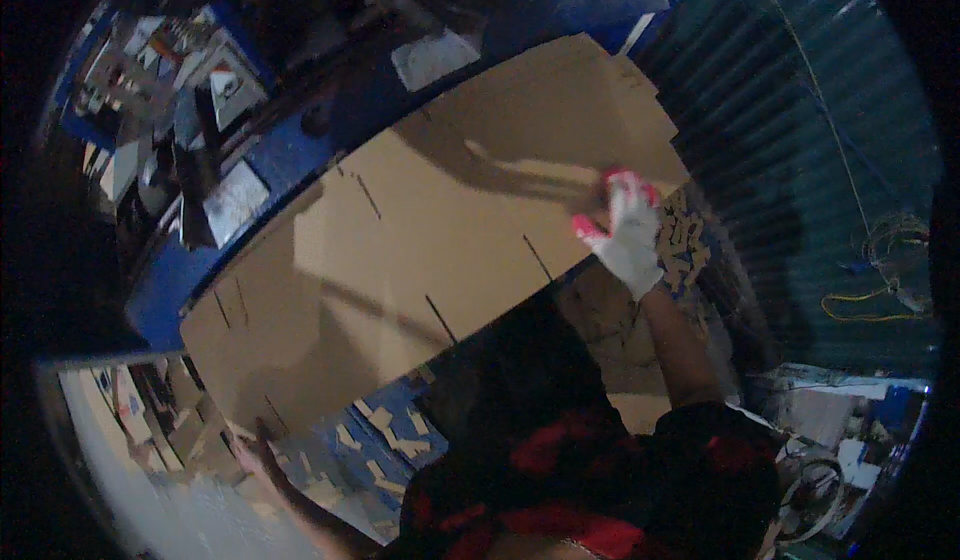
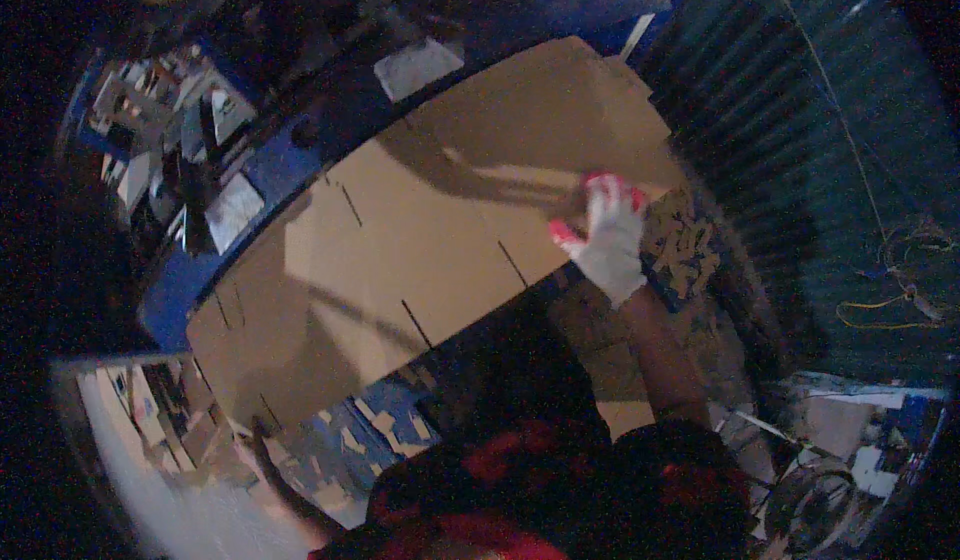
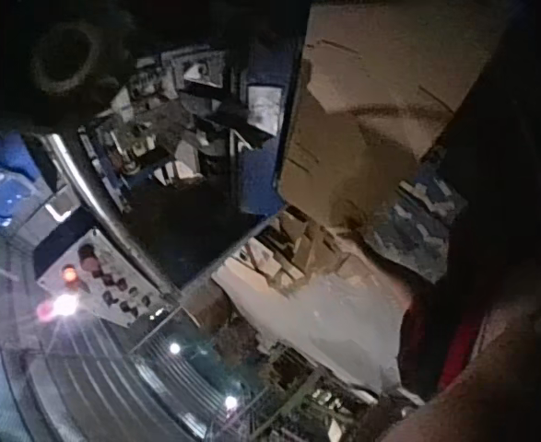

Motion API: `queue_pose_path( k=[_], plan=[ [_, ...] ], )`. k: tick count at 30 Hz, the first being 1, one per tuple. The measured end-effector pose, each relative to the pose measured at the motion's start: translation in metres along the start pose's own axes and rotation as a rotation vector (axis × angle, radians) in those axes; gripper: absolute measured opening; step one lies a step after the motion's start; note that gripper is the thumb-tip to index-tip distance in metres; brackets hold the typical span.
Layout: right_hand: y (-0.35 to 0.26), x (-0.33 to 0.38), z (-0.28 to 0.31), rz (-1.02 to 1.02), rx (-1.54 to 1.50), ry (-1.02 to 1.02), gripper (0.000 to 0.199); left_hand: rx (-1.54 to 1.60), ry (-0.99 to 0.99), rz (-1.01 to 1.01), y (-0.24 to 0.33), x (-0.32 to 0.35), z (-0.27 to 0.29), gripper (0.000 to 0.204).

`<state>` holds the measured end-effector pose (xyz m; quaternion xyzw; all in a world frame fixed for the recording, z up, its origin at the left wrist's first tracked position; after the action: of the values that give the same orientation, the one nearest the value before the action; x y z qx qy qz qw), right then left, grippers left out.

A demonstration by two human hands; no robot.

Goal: The person repeatedly folds flat cardboard sheets into boxes using a blue machine. They place each sheet into the machine, press down to crease the folds, and remove the formed box. The process is repeated continuously throughout the clip.

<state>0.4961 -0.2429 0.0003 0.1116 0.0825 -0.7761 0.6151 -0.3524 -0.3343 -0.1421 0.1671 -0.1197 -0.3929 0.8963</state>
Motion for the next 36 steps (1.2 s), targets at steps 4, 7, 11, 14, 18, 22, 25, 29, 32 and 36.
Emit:
queue_pose_path(
  k=[4, 7, 11, 14, 18, 22, 25, 29, 32, 36],
  plan=[
    [0.108, 0.056, -0.018, -0.693, -0.507, 0.354, 0.091, -0.095, 0.029, 0.029, 0.045, 0.017, 0.015, 0.097],
    [0.111, 0.050, -0.078, -0.888, -1.358, 0.143, 0.088, -0.250, -0.014, 0.096, 0.022, 0.004, 0.015, 0.090],
    [0.136, 0.039, -0.078, -0.673, -1.119, 0.322, 0.074, -0.141, 0.095, 0.133, 0.036, 0.016, 0.020, 0.086],
    [0.078, 0.037, 0.018, -0.565, -1.050, 0.655, 0.066, -0.100, 0.118, 0.109, 0.035, 0.016, 0.015, 0.088],
    [-0.015, 0.039, 0.018, -0.429, -1.382, 0.207, 0.060, -0.080, 0.144, 0.054, 0.042, 0.031, 0.019, 0.086],
    [-0.190, 0.052, 0.058, 0.718, -0.507, 0.008, 0.071, -0.033, 0.064, -0.079, 0.082, 0.041, 0.015, 0.084],
    [-0.237, 0.081, 0.027, 0.988, -0.019, -0.162, 0.084, 0.078, 0.152, 0.142, 0.074, 0.064, 0.010, 0.090],
    [-0.236, 0.084, 0.010, 0.997, 0.187, -0.097, 0.066, 0.274, 0.151, 0.287, 0.100, 0.089, 0.014, 0.085],
    [-0.235, 0.085, 0.012, 1.073, 0.106, 0.091, 0.068, 0.503, 0.142, 0.258, 0.088, 0.086, 0.005, 0.085],
    [-0.243, 0.086, 0.031, 1.085, 0.025, -0.020, 0.053, 1.314, 0.478, 0.302, 0.034, 0.109, -0.024, 0.066]
  ],
)
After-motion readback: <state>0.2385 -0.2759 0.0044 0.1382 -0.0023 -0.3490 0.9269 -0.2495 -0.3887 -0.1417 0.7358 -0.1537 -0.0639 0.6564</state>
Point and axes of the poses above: each hand's wrist, its own x-axis away from the middle knuckle, its own z-axis out of the back of the hand, y = z × x, the point moved 10 cm from there along -x, towards the middle knuckle, and after that the axes turned 8 degrees about x, right-handed, at the moved point
